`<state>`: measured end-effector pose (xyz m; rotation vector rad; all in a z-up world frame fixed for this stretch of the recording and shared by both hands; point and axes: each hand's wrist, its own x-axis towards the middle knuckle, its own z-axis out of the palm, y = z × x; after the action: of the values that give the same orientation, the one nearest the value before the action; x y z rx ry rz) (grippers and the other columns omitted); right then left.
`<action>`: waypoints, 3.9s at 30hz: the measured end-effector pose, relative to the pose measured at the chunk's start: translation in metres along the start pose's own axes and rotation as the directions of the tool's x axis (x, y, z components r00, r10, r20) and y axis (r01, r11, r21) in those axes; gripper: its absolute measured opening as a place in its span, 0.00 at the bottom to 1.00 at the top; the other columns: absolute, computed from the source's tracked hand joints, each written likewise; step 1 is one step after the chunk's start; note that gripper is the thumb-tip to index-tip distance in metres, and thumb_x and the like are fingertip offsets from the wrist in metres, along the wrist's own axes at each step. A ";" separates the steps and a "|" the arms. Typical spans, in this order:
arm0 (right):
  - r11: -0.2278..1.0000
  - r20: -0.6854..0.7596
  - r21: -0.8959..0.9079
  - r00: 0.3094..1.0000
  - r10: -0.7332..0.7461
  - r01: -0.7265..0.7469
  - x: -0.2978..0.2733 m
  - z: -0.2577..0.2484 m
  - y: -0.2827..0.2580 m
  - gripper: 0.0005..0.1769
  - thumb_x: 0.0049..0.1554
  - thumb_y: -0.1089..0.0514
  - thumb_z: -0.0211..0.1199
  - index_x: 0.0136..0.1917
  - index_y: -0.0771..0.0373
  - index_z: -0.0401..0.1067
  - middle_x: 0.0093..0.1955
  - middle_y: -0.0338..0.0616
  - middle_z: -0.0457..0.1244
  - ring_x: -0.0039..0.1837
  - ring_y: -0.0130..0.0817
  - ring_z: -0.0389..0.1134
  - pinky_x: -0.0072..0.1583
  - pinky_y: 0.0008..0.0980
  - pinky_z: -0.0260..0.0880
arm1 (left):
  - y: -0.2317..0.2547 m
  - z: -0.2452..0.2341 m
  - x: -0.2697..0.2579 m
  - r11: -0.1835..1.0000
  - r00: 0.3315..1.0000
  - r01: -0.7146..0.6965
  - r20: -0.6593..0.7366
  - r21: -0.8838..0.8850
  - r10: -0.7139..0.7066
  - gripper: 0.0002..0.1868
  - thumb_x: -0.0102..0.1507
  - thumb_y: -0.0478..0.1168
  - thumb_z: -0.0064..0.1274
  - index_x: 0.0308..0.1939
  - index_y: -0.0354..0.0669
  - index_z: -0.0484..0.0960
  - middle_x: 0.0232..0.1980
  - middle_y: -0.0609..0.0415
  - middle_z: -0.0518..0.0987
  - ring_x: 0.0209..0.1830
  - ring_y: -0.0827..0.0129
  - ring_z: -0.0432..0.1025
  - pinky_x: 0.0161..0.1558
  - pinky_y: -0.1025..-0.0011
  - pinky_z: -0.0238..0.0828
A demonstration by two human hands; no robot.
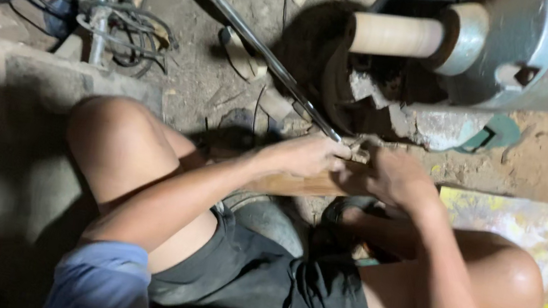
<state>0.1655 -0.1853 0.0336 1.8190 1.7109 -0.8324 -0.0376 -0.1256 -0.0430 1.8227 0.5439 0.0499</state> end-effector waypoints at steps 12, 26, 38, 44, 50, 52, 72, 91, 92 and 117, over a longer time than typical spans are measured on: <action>-0.494 -0.159 0.862 0.986 -0.057 0.111 -0.018 0.016 -0.048 0.21 0.52 0.74 0.61 0.60 0.72 0.69 0.46 0.55 0.68 0.40 0.37 0.73 0.39 0.37 0.76 | -0.040 -0.083 0.001 0.440 0.518 -0.483 -0.652 -0.757 -0.553 0.32 0.73 0.53 0.44 0.78 0.57 0.51 0.75 0.62 0.62 0.75 0.69 0.59 0.73 0.61 0.55; -0.463 -0.311 0.852 0.948 -0.076 0.242 -0.001 -0.054 -0.061 0.19 0.54 0.70 0.65 0.57 0.74 0.63 0.38 0.58 0.68 0.31 0.39 0.68 0.32 0.36 0.70 | 0.023 -0.133 0.067 0.109 0.765 -0.580 -0.585 -0.808 -0.268 0.34 0.71 0.60 0.38 0.70 0.38 0.67 0.66 0.39 0.75 0.65 0.52 0.73 0.67 0.49 0.71; -0.487 -0.357 0.823 0.933 -0.043 0.293 0.009 -0.073 -0.065 0.16 0.54 0.70 0.64 0.53 0.73 0.63 0.34 0.53 0.64 0.27 0.33 0.63 0.28 0.31 0.63 | 0.023 -0.163 0.089 0.044 0.798 -0.562 -0.555 -0.826 -0.236 0.37 0.68 0.65 0.35 0.70 0.42 0.65 0.63 0.38 0.75 0.60 0.49 0.76 0.60 0.47 0.77; -0.430 -0.330 0.855 0.944 -0.018 0.291 -0.007 -0.044 -0.062 0.17 0.53 0.69 0.66 0.54 0.74 0.63 0.33 0.54 0.65 0.26 0.33 0.63 0.27 0.31 0.64 | 0.030 -0.128 0.071 0.021 0.814 -0.556 -0.549 -0.831 -0.189 0.38 0.71 0.64 0.33 0.73 0.38 0.63 0.66 0.37 0.74 0.61 0.49 0.75 0.62 0.48 0.76; -0.444 -0.316 0.857 0.947 -0.055 0.261 -0.022 -0.014 -0.061 0.16 0.55 0.68 0.67 0.52 0.78 0.65 0.32 0.55 0.65 0.26 0.34 0.64 0.27 0.32 0.65 | 0.034 -0.102 0.051 -0.019 0.844 -0.524 -0.516 -0.852 -0.145 0.39 0.73 0.65 0.31 0.73 0.34 0.65 0.66 0.36 0.74 0.66 0.51 0.72 0.66 0.49 0.72; -0.442 -0.312 0.860 0.948 -0.059 0.256 -0.026 -0.006 -0.060 0.16 0.55 0.68 0.67 0.52 0.78 0.65 0.32 0.55 0.65 0.26 0.35 0.64 0.26 0.33 0.65 | 0.037 -0.095 0.046 -0.032 0.852 -0.504 -0.490 -0.863 -0.183 0.38 0.73 0.64 0.31 0.72 0.35 0.65 0.66 0.37 0.74 0.66 0.52 0.71 0.66 0.49 0.72; -0.448 -0.271 0.864 0.962 -0.028 0.230 -0.081 0.067 -0.061 0.22 0.52 0.66 0.67 0.57 0.72 0.64 0.31 0.51 0.64 0.25 0.34 0.64 0.27 0.33 0.65 | 0.061 -0.037 -0.007 -0.215 0.950 -0.311 -0.303 -0.926 -0.071 0.36 0.75 0.64 0.30 0.74 0.40 0.66 0.68 0.44 0.75 0.65 0.56 0.72 0.69 0.53 0.68; -0.510 -0.256 0.835 0.966 -0.024 0.208 -0.059 0.032 -0.051 0.18 0.53 0.65 0.65 0.54 0.76 0.66 0.31 0.52 0.63 0.25 0.33 0.62 0.27 0.32 0.64 | 0.031 -0.047 0.050 -0.186 0.923 -0.363 -0.325 -0.913 -0.205 0.30 0.73 0.55 0.37 0.68 0.33 0.71 0.64 0.42 0.77 0.62 0.54 0.74 0.66 0.53 0.70; -0.515 -0.254 0.830 0.967 -0.008 0.214 -0.053 0.022 -0.053 0.16 0.54 0.66 0.65 0.52 0.76 0.66 0.32 0.52 0.63 0.25 0.33 0.62 0.27 0.31 0.63 | 0.024 -0.052 0.060 -0.151 0.911 -0.398 -0.370 -0.905 -0.180 0.28 0.73 0.51 0.39 0.66 0.30 0.72 0.63 0.41 0.78 0.62 0.54 0.75 0.66 0.54 0.71; -0.580 -0.265 0.792 0.963 -0.046 0.191 -0.040 0.021 -0.047 0.15 0.54 0.66 0.65 0.53 0.73 0.66 0.32 0.53 0.63 0.26 0.33 0.62 0.27 0.30 0.62 | 0.012 -0.047 0.065 -0.167 0.908 -0.418 -0.403 -0.893 -0.115 0.24 0.75 0.46 0.41 0.64 0.28 0.74 0.64 0.39 0.76 0.64 0.54 0.71 0.68 0.55 0.69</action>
<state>0.1164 -0.2245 0.0506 2.3262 0.5841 -3.5433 0.0102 -0.0610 -0.0323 0.1470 0.2809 0.8212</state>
